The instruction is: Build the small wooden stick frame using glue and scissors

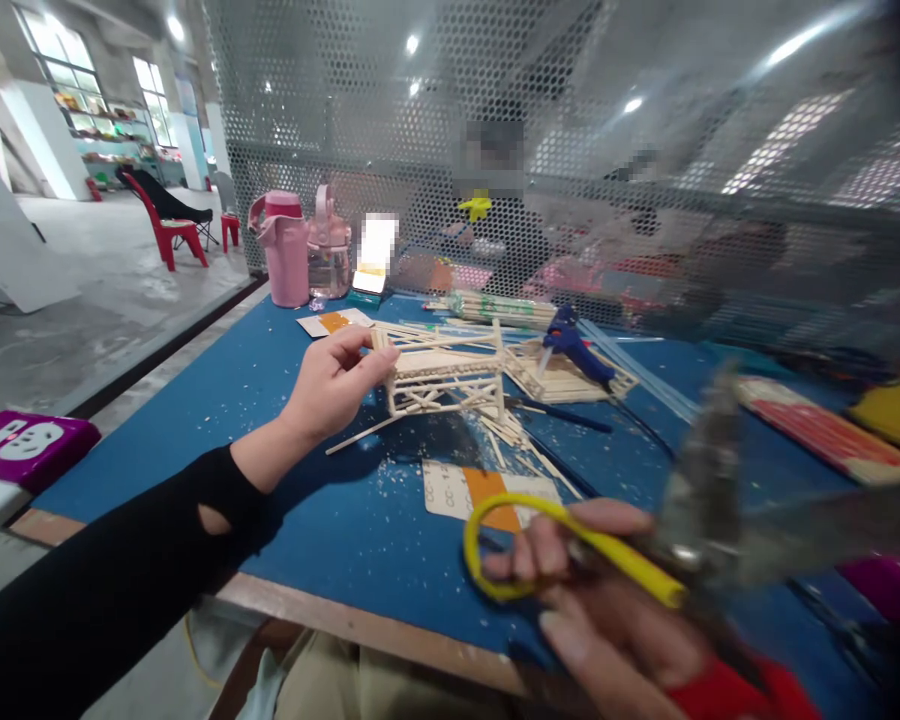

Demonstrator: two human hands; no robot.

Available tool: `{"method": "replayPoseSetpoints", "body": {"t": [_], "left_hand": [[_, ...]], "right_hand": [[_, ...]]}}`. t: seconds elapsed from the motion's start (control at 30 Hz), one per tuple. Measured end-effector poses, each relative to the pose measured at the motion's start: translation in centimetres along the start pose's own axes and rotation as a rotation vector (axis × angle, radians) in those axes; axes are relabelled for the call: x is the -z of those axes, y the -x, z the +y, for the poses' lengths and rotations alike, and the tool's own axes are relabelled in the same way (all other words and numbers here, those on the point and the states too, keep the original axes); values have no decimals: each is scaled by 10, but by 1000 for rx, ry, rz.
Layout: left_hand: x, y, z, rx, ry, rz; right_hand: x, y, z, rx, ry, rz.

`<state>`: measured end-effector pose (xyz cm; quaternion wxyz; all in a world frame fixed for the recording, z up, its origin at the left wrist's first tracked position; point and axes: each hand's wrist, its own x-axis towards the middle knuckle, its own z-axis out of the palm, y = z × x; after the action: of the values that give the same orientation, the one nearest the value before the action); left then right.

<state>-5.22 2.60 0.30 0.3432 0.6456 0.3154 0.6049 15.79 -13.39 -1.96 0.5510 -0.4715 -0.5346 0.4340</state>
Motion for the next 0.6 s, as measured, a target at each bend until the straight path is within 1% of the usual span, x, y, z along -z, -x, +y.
{"method": "replayPoseSetpoints", "body": {"t": [0.03, 0.07, 0.1, 0.17, 0.23, 0.3, 0.37, 0.43, 0.5, 0.53, 0.57, 0.6], "left_hand": [[0, 0, 1, 3, 14, 1], [0, 0, 3, 5, 32, -1], [-1, 0, 4, 5, 48, -8], [-2, 2, 8, -4, 55, -31], [-2, 3, 11, -28, 21, -59], [-2, 5, 12, -59, -22, -80], [-1, 5, 11, -60, -33, -87], [-3, 4, 10, -19, 23, -72], [-7, 4, 9, 43, 152, 18], [-11, 5, 9, 79, 233, 108], [-15, 7, 9, 128, 306, 231], [-20, 11, 10, 197, 378, 336]], "right_hand": [[6, -9, -7, 103, 68, 41], [12, -20, -15, 186, 95, 131], [15, -32, -23, 211, 128, 178], [17, -60, -38, 208, 216, 209], [13, -86, -48, 163, 242, 141], [7, -108, -52, 130, 264, 83], [1, -121, -52, 116, 272, 34], [-4, -127, -50, 106, 246, 1], [-8, -127, -47, 108, 194, 12], [-9, -127, -46, 115, 171, 36], [-11, -125, -45, 123, 154, 71], [-13, -124, -44, 129, 139, 108]]}}
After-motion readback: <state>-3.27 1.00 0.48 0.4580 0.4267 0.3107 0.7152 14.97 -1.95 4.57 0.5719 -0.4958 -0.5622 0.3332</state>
